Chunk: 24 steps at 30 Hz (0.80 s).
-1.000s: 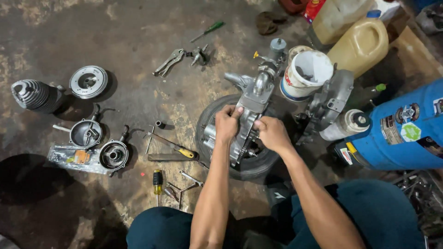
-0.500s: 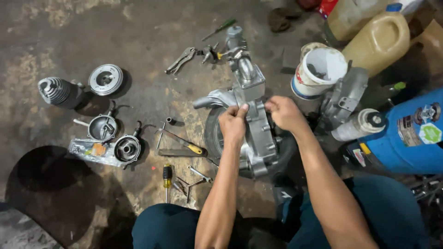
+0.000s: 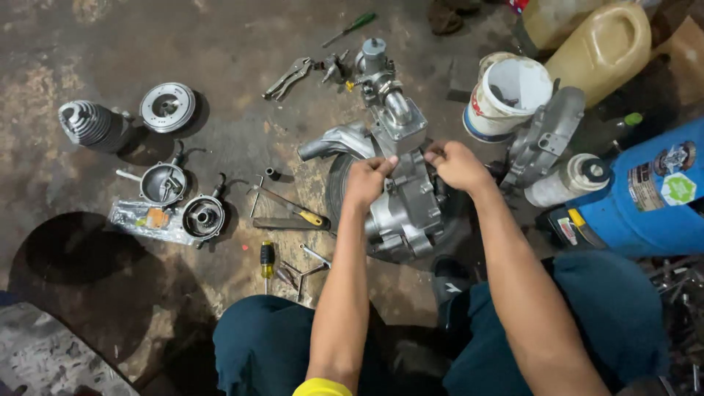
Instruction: The person assembles a motorcycle engine, attaching a cylinder head to the engine block and then installing a circular metal cover. They use their hands to align the parts and insert bolts to secure them.
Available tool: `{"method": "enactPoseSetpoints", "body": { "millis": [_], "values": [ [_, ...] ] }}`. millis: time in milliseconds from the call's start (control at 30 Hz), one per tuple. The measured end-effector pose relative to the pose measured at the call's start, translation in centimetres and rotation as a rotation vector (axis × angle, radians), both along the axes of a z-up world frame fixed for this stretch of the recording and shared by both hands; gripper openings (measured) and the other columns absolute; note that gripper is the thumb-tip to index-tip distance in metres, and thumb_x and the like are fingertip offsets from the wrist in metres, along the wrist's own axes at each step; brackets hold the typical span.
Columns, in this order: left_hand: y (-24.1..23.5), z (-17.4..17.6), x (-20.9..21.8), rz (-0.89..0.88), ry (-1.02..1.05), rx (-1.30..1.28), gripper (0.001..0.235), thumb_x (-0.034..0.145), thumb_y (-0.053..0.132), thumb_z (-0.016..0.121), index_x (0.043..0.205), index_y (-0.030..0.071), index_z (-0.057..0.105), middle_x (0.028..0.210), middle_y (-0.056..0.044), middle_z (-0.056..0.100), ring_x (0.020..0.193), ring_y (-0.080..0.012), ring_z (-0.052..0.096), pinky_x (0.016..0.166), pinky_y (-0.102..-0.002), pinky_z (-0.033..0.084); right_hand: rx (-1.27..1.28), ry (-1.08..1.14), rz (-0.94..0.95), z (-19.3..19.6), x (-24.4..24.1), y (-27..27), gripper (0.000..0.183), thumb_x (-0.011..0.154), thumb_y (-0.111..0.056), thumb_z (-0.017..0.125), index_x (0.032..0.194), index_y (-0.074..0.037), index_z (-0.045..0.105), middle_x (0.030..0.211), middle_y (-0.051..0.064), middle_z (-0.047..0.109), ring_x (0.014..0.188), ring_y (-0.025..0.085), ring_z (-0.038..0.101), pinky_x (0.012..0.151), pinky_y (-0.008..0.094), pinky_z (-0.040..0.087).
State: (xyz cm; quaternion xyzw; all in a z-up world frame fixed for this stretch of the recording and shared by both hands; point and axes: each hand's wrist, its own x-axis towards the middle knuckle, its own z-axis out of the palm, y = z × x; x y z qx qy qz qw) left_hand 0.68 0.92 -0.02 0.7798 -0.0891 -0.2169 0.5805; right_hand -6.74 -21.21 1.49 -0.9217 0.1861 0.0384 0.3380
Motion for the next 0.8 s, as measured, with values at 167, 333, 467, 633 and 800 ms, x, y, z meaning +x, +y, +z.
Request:
{"method": "enactPoseSetpoints", "body": {
  "millis": [167,333,467,633,800],
  "values": [
    [1.4,-0.8,1.1,-0.075,-0.02,0.028,0.032,0.089,0.048,0.071,0.081,0.019,0.081,0.072,-0.007,0.074,0.076,-0.0273,0.072,0.075,-0.036,0.054,-0.019,-0.046,-0.038,0.1,-0.8,1.3,0.031,0.098,-0.037,0.066,0.116,-0.012,0.074,0.107,0.019,0.074,0.111,0.041,0.066,0.094,0.054,0.052],
    [1.8,-2.0,1.3,-0.096,-0.052,0.061,0.036,0.092,0.051,0.068,0.08,0.02,0.081,0.075,-0.007,0.075,0.084,-0.0309,0.073,0.079,-0.039,0.054,-0.06,-0.081,-0.111,-1.1,-1.2,2.6,0.039,0.098,-0.046,0.066,0.116,-0.011,0.069,0.104,0.017,0.073,0.108,0.039,0.067,0.093,0.054,0.052],
    [1.4,-1.2,0.7,-0.073,-0.06,0.083,0.035,0.091,0.051,0.069,0.082,0.019,0.081,0.075,-0.008,0.076,0.089,-0.0343,0.073,0.082,-0.042,0.055,-0.05,0.026,-0.171,0.1,-2.2,4.1,0.052,0.093,-0.05,0.064,0.124,-0.009,0.058,0.121,0.024,0.068,0.119,0.043,0.062,0.101,0.057,0.048],
    [0.4,-0.8,0.5,-0.032,-0.058,0.095,0.029,0.088,0.051,0.073,0.08,0.024,0.081,0.073,-0.007,0.076,0.088,-0.0345,0.073,0.081,-0.042,0.055,0.069,0.078,-0.111,5.9,-3.6,9.4,0.112,0.08,-0.041,0.079,0.16,-0.003,0.01,0.159,0.034,0.032,0.146,0.048,0.036,0.124,0.057,0.03],
    [-0.6,1.7,0.0,0.025,-0.098,0.059,0.029,0.083,0.051,0.078,0.09,0.023,0.082,0.069,-0.004,0.075,0.084,-0.0297,0.076,0.077,-0.04,0.058,-0.187,-0.2,-0.062,0.7,-3.0,9.7,0.124,0.079,-0.035,0.091,0.163,0.0,0.007,0.151,0.033,0.039,0.138,0.052,0.041,0.116,0.058,0.035]
  ]
}}
